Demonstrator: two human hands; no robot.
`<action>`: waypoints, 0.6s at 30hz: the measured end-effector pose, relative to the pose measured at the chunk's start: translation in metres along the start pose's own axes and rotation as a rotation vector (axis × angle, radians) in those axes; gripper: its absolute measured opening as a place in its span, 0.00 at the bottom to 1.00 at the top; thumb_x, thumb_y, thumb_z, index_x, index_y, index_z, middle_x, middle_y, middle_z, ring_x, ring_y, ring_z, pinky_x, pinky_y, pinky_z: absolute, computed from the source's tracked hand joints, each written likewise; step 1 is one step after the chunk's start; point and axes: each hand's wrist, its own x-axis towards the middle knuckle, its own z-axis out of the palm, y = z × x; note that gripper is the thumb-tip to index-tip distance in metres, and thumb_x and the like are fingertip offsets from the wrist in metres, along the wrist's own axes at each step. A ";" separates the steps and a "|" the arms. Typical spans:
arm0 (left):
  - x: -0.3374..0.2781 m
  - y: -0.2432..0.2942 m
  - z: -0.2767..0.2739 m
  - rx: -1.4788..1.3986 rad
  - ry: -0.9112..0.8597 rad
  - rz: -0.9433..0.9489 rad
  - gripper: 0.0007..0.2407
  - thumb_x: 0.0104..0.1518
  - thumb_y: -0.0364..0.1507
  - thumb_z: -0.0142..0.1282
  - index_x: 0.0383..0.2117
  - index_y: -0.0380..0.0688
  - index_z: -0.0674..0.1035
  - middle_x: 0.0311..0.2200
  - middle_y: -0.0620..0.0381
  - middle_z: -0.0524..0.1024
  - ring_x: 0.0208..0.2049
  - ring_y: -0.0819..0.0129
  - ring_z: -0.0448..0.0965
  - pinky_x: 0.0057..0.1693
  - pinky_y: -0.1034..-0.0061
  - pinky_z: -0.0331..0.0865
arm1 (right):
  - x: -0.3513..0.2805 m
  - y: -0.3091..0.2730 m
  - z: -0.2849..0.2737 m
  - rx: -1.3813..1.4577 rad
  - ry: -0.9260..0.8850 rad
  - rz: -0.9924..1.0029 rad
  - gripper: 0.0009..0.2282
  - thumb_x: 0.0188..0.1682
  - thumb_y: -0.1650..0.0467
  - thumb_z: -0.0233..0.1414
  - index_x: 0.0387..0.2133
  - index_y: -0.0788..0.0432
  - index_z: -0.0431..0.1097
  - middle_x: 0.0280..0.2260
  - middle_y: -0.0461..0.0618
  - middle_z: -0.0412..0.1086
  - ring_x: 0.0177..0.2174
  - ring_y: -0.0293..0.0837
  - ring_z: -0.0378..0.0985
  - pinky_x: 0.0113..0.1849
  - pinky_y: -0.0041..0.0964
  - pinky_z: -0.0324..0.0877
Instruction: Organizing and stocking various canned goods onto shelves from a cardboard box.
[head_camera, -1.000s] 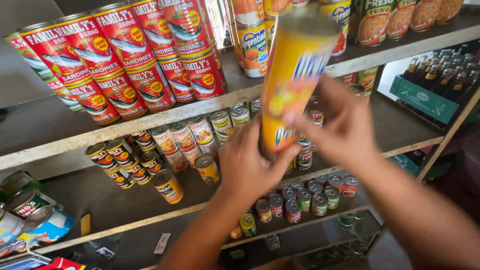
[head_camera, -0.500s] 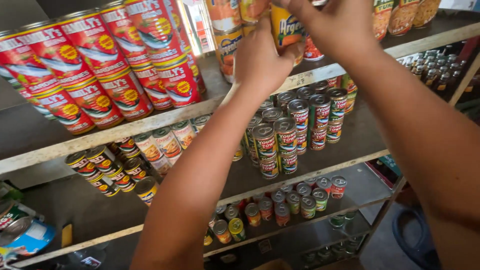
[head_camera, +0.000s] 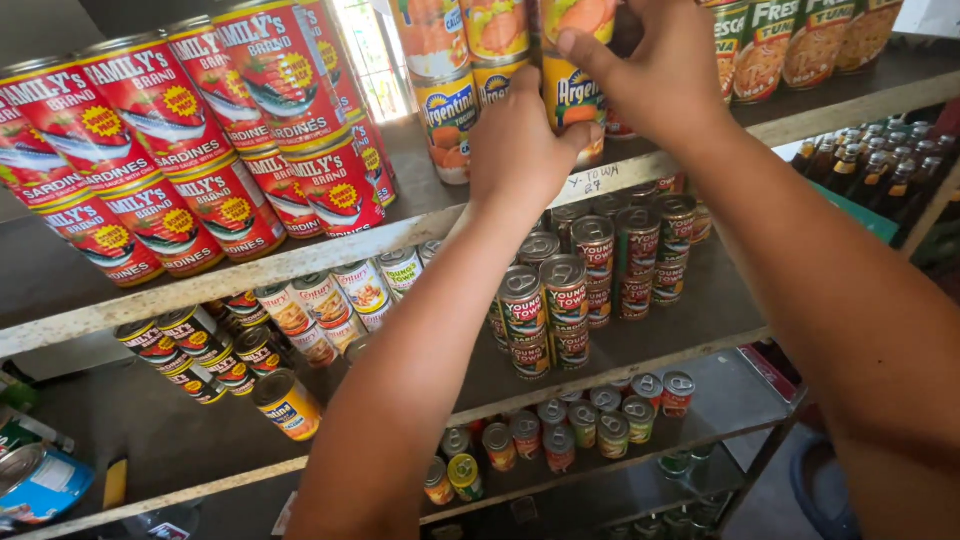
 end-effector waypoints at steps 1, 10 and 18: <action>0.000 0.000 -0.002 -0.011 0.000 -0.008 0.26 0.41 0.42 0.73 0.38 0.38 0.73 0.30 0.43 0.82 0.35 0.44 0.83 0.42 0.54 0.74 | 0.000 0.001 0.001 -0.023 0.010 -0.006 0.11 0.58 0.72 0.62 0.48 0.68 0.72 0.36 0.52 0.78 0.35 0.39 0.81 0.37 0.34 0.74; 0.004 -0.009 0.007 0.045 0.034 -0.007 0.30 0.39 0.43 0.75 0.40 0.36 0.69 0.29 0.42 0.81 0.35 0.43 0.83 0.41 0.54 0.74 | 0.002 -0.003 0.013 -0.211 0.071 -0.067 0.12 0.53 0.71 0.67 0.43 0.67 0.75 0.32 0.56 0.78 0.31 0.45 0.83 0.34 0.38 0.74; 0.006 -0.005 0.008 0.072 -0.015 0.049 0.18 0.43 0.38 0.71 0.31 0.38 0.78 0.29 0.44 0.82 0.36 0.45 0.83 0.44 0.53 0.73 | 0.000 -0.007 0.016 -0.443 0.156 -0.210 0.13 0.49 0.69 0.70 0.34 0.65 0.74 0.26 0.52 0.74 0.24 0.46 0.77 0.27 0.38 0.69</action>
